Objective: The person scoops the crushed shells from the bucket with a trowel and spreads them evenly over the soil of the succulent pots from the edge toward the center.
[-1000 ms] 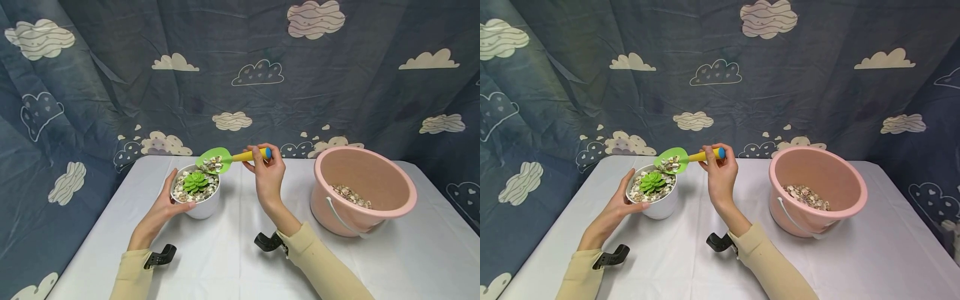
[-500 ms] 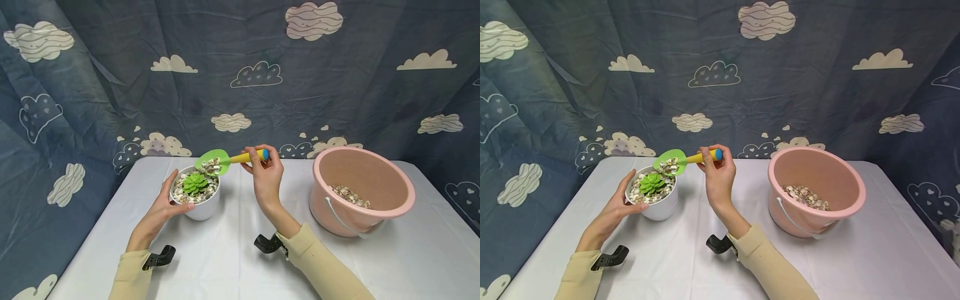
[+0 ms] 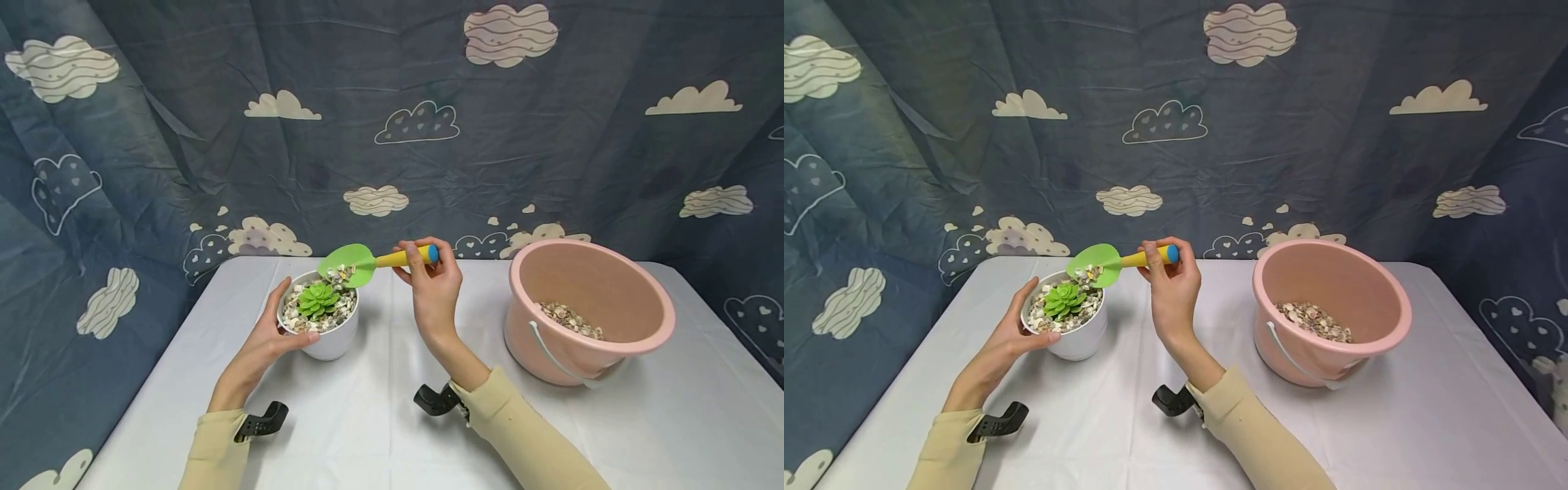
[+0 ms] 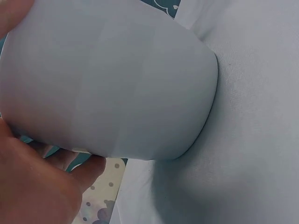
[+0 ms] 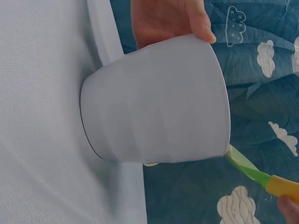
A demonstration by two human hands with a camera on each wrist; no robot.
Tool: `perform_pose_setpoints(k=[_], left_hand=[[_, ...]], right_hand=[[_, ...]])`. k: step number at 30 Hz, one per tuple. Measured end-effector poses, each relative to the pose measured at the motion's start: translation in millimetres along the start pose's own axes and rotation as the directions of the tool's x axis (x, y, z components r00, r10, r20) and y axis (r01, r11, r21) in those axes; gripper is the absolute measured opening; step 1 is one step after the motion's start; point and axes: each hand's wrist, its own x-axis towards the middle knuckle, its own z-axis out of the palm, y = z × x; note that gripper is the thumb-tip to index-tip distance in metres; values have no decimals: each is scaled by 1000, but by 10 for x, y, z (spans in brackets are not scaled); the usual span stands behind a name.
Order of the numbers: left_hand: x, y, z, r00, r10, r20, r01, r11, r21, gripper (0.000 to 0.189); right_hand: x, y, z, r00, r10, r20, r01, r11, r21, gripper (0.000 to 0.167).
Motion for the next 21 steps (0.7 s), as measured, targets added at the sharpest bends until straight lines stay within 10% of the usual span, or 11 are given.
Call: perform_pose_setpoints(k=[21], left_hand=[[-48, 50, -29, 998, 2, 64, -2, 1000, 5, 102]], right_hand=[[2, 148, -40, 999, -42, 14, 42, 999, 15, 26]])
